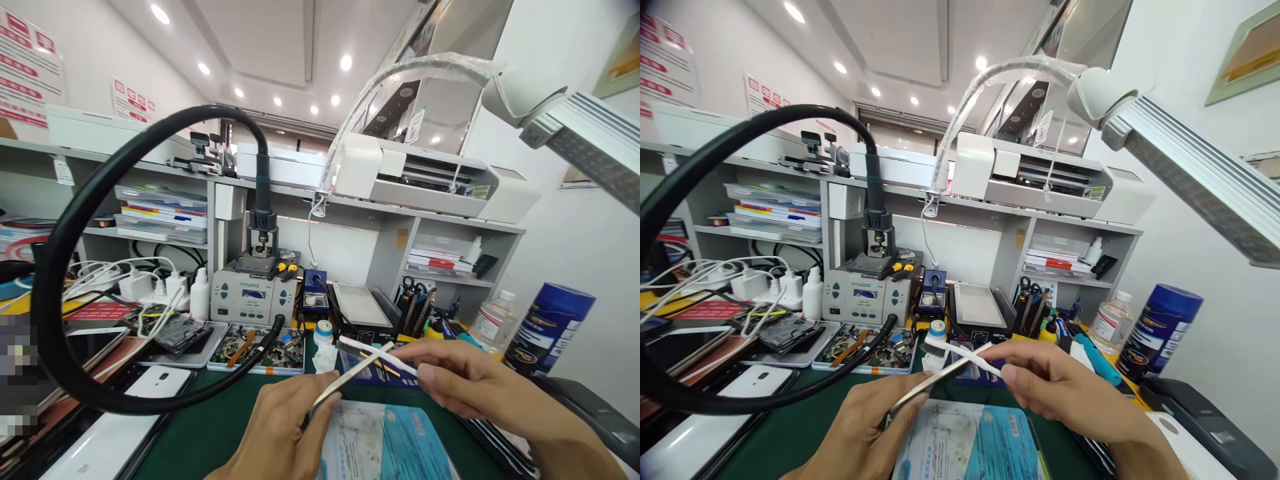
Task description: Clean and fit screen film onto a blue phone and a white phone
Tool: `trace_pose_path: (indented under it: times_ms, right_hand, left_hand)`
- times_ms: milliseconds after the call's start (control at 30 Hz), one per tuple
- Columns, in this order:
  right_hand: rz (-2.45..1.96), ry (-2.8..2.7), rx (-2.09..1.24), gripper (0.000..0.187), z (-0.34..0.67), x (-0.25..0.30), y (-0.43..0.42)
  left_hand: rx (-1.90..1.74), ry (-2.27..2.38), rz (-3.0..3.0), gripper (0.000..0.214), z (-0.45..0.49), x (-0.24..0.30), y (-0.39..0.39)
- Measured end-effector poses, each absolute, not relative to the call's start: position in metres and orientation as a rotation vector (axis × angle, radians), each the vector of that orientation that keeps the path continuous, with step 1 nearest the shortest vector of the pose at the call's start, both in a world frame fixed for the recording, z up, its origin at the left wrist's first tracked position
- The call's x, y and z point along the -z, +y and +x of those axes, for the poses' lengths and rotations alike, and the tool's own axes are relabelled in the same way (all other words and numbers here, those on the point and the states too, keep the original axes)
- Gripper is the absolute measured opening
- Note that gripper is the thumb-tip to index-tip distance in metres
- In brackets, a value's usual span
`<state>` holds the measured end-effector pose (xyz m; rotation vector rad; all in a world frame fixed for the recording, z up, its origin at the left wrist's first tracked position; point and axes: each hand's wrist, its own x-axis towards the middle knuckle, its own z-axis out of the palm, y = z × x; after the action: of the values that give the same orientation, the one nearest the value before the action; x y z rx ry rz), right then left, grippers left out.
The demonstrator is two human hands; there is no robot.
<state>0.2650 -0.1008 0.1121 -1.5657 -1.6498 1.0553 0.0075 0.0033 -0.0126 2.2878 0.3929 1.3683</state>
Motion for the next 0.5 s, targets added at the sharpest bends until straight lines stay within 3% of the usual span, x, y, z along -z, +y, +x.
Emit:
trace_pose_path:
  times_ms: [233,500]
  right_hand:
    - [-1.667,-1.687,-0.754,0.051,0.242,-0.097,-0.09]
    - [-1.613,-1.824,-0.407,0.047,0.198,-0.06,-0.077]
  left_hand:
    - [-1.813,0.468,2.248,0.043,0.004,-0.001,0.016]
    - [-1.896,0.65,2.231,0.028,-0.001,-0.005,0.026]
